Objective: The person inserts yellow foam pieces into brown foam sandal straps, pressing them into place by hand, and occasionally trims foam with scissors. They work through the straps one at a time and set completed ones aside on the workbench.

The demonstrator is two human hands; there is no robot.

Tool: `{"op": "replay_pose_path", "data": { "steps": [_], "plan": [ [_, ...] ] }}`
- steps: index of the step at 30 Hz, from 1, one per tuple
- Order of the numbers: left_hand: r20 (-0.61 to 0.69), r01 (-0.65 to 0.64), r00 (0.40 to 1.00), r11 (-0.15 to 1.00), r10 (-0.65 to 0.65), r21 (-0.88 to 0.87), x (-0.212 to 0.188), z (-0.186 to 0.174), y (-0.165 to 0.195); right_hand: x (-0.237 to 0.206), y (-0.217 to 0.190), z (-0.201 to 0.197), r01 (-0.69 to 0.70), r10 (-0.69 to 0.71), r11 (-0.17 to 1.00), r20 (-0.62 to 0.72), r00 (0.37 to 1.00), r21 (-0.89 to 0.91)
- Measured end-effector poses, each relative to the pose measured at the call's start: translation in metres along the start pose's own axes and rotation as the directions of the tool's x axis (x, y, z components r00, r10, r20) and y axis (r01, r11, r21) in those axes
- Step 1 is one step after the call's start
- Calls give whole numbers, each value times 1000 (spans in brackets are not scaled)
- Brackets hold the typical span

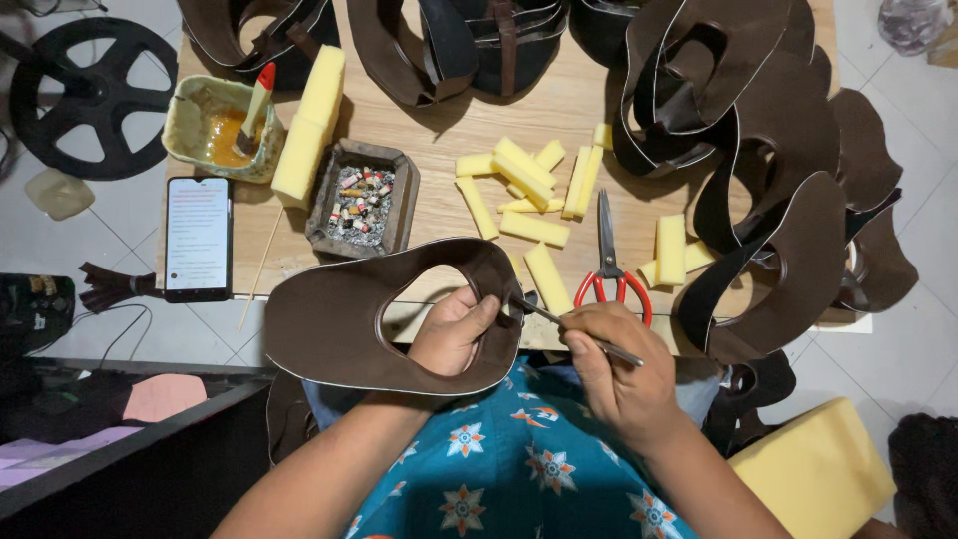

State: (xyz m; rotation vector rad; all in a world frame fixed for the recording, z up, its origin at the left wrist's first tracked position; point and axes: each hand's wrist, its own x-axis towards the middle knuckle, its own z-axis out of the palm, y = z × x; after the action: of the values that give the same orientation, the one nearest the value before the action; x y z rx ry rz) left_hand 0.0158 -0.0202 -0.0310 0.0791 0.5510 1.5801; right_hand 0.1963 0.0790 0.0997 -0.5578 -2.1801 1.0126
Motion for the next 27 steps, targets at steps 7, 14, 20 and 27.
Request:
{"op": "replay_pose_path", "data": {
  "steps": [7, 14, 20, 27],
  "plan": [
    [-4, -34, 999, 995, 34, 91, -1, 4, 4, -4, 6, 4, -60, 56, 994, 51, 997, 92],
    [2, -64, 998, 986, 65, 154, -1, 13, 9, -8, 11, 6, -90, 86, 989, 35, 996, 115],
    [-25, -125, 992, 990, 127, 70, 0, 15, 9, -11, 8, 6, -52, 51, 995, 7, 999, 80],
    [-53, -181, 982, 983, 182, 15, 3, 14, 8, -9, 2, 6, 89, -88, 996, 30, 996, -13]
  ]
}}
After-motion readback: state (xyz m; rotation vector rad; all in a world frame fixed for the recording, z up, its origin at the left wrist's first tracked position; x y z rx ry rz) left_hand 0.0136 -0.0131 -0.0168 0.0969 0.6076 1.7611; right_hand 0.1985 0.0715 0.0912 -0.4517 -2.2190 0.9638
